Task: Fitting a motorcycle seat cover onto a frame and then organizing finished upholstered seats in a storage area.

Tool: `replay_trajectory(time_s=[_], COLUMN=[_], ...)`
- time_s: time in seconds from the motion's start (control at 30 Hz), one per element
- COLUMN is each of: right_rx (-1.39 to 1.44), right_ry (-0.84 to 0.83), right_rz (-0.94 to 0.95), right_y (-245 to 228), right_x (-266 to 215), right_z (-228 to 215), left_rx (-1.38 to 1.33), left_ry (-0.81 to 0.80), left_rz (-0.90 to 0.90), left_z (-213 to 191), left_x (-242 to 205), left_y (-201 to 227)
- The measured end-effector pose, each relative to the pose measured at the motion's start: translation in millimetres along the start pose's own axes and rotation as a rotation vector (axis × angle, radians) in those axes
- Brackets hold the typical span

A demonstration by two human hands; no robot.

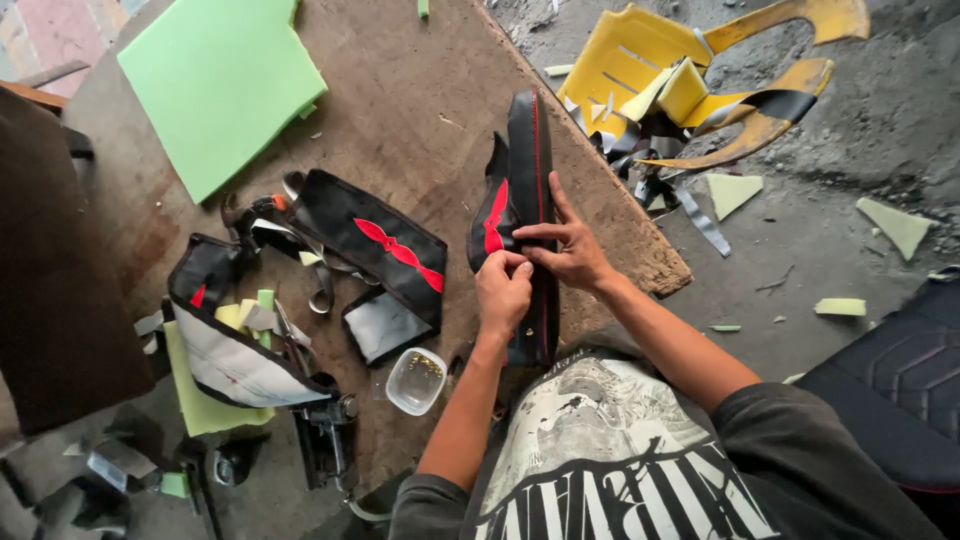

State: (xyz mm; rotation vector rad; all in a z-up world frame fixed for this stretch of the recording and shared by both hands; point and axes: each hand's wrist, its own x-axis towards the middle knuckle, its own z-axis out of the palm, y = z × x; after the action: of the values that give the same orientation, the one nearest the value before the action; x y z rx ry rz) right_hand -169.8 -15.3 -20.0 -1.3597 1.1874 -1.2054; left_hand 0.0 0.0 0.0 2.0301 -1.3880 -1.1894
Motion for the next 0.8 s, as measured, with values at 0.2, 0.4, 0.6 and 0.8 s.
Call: replay_trajectory(time_s=[0.2, 0.4, 0.6, 0.8], right_rx=[-0.003, -0.026, -0.039, -0.033], right_ry=[0.011, 0.003, -0.002, -0.002], right_rz=[-0.014, -0.011, 0.013, 0.031], right_y=[4, 8, -5, -6], right_x=[-1, -3, -1, 0], right_z=[3, 4, 7, 4], left_rx=[-0.061, -0.006, -0.011, 0.017], left_ry=[-0.022, 0.012, 0.026, 0.056], left_rz=[-0.007, -0.029, -0.025, 0.013], left_z=[-6, -5, -3, -3], left_x=[-5, -11, -5, -11], left_y=[-2, 7, 2, 14])
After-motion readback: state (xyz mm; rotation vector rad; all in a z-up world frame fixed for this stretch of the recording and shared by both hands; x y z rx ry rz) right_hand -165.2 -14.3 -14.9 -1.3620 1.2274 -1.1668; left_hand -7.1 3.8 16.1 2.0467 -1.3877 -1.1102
